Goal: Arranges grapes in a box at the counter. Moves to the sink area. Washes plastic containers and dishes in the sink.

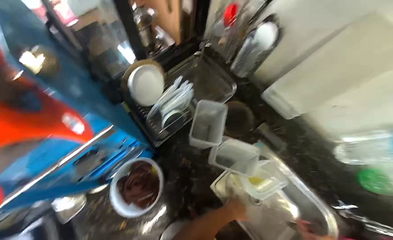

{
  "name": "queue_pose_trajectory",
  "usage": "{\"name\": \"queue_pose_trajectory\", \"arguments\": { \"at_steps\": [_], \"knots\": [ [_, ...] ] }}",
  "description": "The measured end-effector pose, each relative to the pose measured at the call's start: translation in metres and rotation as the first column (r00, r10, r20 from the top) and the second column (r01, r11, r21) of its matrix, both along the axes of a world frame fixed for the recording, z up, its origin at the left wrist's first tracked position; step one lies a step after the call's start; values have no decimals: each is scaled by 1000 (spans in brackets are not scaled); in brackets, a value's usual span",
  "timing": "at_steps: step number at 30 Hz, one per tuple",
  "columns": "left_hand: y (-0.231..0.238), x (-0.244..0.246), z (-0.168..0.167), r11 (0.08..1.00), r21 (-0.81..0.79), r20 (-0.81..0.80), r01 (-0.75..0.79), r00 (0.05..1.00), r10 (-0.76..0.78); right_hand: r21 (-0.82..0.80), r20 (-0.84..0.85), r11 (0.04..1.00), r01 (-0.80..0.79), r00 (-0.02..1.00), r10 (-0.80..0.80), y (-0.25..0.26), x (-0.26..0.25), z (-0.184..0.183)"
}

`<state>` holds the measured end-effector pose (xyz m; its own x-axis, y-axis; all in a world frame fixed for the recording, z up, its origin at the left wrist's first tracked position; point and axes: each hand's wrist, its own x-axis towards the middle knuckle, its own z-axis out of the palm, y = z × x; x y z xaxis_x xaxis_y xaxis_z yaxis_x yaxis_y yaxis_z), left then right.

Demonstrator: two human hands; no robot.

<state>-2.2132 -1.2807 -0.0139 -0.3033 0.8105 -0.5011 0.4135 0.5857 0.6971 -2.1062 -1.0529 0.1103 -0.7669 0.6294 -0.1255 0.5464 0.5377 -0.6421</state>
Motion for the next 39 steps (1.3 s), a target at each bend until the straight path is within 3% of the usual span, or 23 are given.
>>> {"name": "queue_pose_trajectory", "arguments": {
  "at_steps": [1,3,6,9,12,14,16,19,21,25,29,34,37,39],
  "knots": [
    [-4,-4,-4,999,-19,-26,-48,999,48,72,29,997,-27,999,25,-8,-19,-9],
    [-9,-12,-13,991,-68,-96,-118,989,111,45,-272,997,57,961,-43,-34,-84,-4],
    [-19,-9,-14,965,-156,-127,-213,973,194,34,-562,995,-92,822,95,-81,-217,61],
    [-22,-10,-16,977,-171,-186,-131,978,98,57,-684,981,-183,709,172,-115,-357,114],
    [-30,-19,-15,991,-124,-159,-49,987,29,59,-859,981,-183,491,143,-121,-486,123],
    [-33,-19,-17,994,-98,-171,-41,985,23,15,-877,985,-173,471,96,-120,-545,126],
    [-31,-20,-19,993,-110,-182,-37,983,16,53,-790,989,-137,600,126,-119,-581,133],
    [-28,-19,-21,989,-149,-170,-6,985,-20,153,-440,979,-134,878,189,-123,-601,137],
    [-26,-27,-22,988,-153,-164,-8,986,-17,209,-288,968,-138,937,196,-128,-610,141],
    [-29,-24,-11,985,-175,-129,2,991,-25,157,-142,971,-180,969,202,-124,-615,150],
    [-27,-31,-8,980,-197,-127,26,991,-52,55,-135,964,-261,954,266,-114,-628,162],
    [-25,-32,-6,965,-253,-127,68,987,-103,13,13,897,-442,897,442,-123,-582,196],
    [-23,-26,-9,971,-234,-138,42,987,-76,-74,-227,902,-425,888,399,-120,-556,184],
    [-25,-28,-12,973,-229,-164,31,984,-70,-105,-293,905,-412,882,368,-118,-553,178]
  ]
}}
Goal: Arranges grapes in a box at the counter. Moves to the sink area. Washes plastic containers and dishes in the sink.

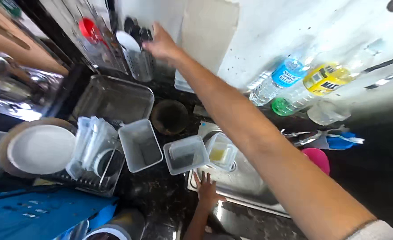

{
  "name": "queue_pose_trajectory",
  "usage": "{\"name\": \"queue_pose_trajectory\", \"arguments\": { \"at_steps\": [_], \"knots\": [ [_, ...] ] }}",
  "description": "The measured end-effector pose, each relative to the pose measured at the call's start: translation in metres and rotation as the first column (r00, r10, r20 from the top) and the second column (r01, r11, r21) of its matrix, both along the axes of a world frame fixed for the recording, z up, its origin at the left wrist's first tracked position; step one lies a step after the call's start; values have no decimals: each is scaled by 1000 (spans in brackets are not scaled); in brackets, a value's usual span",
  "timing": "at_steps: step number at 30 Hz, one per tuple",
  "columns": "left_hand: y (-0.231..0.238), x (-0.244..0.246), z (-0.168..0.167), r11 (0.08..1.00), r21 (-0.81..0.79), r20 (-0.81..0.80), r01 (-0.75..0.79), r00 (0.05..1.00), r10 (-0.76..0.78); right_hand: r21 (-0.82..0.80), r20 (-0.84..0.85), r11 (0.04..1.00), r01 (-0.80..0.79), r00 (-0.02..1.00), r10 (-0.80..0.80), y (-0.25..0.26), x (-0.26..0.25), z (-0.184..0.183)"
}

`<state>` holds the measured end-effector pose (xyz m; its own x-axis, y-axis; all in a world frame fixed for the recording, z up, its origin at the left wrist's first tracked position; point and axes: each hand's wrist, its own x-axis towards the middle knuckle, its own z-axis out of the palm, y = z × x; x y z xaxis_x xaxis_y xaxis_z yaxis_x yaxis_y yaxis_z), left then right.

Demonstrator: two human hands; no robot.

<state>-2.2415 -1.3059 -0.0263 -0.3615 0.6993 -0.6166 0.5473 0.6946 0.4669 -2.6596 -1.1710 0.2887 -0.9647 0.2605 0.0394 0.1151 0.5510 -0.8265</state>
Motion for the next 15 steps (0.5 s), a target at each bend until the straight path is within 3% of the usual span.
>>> {"name": "queue_pose_trajectory", "arguments": {
  "at_steps": [6,8,12,14,15],
  "knots": [
    [-2,0,-5,1000,14,-46,10,999,-9,-304,-63,947,100,990,-125,6,21,-14],
    [-1,-2,-5,999,40,-69,-1,998,3,-299,-70,954,21,997,-44,5,57,-15],
    [-6,0,-6,995,98,-70,-1,998,8,-312,-206,892,-327,940,272,31,192,-47],
    [-10,2,-7,971,221,-54,-96,992,110,-391,-223,881,-266,956,190,65,282,-94],
    [-8,1,1,935,299,-37,-189,977,209,-354,-154,926,-128,985,77,84,326,-125]
  ]
}}
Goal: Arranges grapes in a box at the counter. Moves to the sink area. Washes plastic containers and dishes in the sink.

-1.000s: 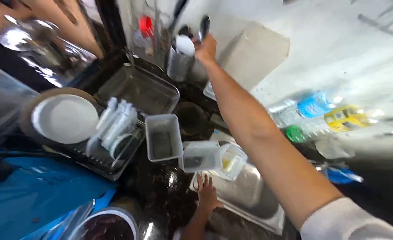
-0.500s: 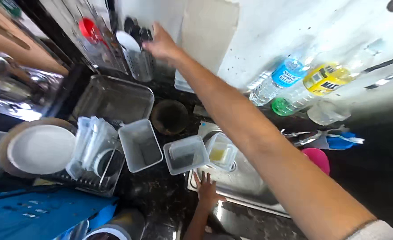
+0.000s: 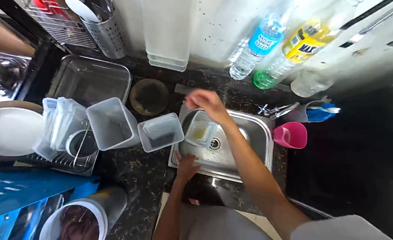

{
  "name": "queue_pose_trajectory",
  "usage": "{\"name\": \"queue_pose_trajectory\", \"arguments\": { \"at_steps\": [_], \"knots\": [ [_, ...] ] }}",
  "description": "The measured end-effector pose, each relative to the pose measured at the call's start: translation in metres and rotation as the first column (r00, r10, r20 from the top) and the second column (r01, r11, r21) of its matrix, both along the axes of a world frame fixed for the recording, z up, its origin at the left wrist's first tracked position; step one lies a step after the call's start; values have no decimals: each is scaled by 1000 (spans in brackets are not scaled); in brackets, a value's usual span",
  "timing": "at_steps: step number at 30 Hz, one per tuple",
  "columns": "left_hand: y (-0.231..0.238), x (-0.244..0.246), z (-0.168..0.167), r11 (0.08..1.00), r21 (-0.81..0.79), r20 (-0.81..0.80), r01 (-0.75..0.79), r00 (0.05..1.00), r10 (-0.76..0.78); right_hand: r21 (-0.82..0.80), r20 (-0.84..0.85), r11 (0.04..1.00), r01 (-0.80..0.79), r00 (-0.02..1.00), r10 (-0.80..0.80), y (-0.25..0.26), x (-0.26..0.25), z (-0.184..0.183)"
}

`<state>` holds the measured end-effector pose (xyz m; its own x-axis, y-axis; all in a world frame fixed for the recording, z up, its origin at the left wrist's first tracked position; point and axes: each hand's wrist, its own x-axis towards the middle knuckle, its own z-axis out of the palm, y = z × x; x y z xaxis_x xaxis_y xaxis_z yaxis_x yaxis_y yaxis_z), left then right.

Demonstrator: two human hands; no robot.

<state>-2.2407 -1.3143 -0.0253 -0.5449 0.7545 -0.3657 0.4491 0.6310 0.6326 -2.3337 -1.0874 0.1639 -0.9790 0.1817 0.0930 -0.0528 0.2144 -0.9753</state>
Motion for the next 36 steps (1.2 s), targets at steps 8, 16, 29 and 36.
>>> {"name": "queue_pose_trajectory", "arguments": {
  "at_steps": [8,16,29,36],
  "knots": [
    [106,-33,82,994,-18,-266,-109,959,100,280,668,945,171,672,-320,41,111,-103],
    [96,-33,102,952,-64,-329,-298,907,262,705,517,697,-130,768,-379,33,106,-82],
    [-10,-139,162,944,-7,-688,-329,687,234,111,645,985,-129,764,28,45,45,-117],
    [-14,-138,154,963,-34,-734,-267,660,157,469,862,544,-695,494,-112,-7,42,-127]
  ]
}}
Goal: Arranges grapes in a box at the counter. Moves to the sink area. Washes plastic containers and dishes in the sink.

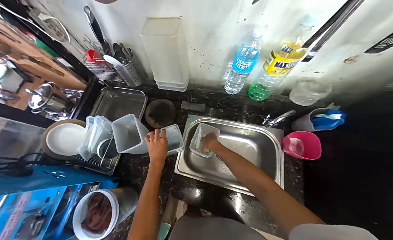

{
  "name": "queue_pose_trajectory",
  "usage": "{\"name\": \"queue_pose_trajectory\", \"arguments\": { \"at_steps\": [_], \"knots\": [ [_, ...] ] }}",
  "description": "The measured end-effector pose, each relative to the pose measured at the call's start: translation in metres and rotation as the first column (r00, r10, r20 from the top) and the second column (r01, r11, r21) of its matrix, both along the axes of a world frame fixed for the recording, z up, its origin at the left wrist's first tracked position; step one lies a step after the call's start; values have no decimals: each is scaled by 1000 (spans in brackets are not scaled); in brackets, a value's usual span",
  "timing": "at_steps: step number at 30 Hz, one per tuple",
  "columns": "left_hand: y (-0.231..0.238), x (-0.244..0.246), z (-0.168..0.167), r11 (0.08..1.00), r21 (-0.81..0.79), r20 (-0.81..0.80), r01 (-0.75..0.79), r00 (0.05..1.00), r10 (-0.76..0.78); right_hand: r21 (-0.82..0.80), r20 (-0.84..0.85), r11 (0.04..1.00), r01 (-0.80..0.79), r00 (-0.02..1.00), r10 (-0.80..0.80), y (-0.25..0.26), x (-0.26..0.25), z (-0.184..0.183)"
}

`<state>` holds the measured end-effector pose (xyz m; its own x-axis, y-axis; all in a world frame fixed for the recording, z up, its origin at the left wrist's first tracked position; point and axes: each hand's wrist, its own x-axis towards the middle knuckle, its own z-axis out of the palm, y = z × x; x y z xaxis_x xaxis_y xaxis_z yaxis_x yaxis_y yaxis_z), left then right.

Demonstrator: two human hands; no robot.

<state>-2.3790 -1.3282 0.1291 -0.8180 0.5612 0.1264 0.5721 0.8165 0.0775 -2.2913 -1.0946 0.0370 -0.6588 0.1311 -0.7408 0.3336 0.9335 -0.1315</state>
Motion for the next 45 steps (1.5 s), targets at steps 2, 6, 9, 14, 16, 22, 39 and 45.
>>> {"name": "queue_pose_trajectory", "arguments": {
  "at_steps": [2,6,9,14,16,22,39,45],
  "knots": [
    [-3,0,-2,999,-42,-36,20,999,-22,51,6,998,-23,1000,23,-12,-1,-1],
    [-12,-8,-8,992,-56,-115,114,986,-119,64,-43,997,41,998,-39,-10,2,63],
    [-16,-10,-16,983,-37,-217,183,958,-186,-19,-103,990,139,985,-141,18,17,110],
    [-19,-18,-27,976,-7,-412,219,888,-203,-584,-199,763,279,862,-467,76,87,102],
    [-19,-21,-28,973,-33,-471,229,855,-217,-747,-108,556,365,758,-643,79,126,87],
    [-12,-12,11,954,-8,-350,300,893,-283,-878,398,-259,403,313,-862,52,218,32],
    [110,174,54,957,206,252,203,934,-252,-958,165,-183,219,-100,-981,31,248,-20],
    [159,227,-101,755,427,902,-497,295,-316,-877,-82,5,481,-139,-987,52,228,-50]
  ]
}}
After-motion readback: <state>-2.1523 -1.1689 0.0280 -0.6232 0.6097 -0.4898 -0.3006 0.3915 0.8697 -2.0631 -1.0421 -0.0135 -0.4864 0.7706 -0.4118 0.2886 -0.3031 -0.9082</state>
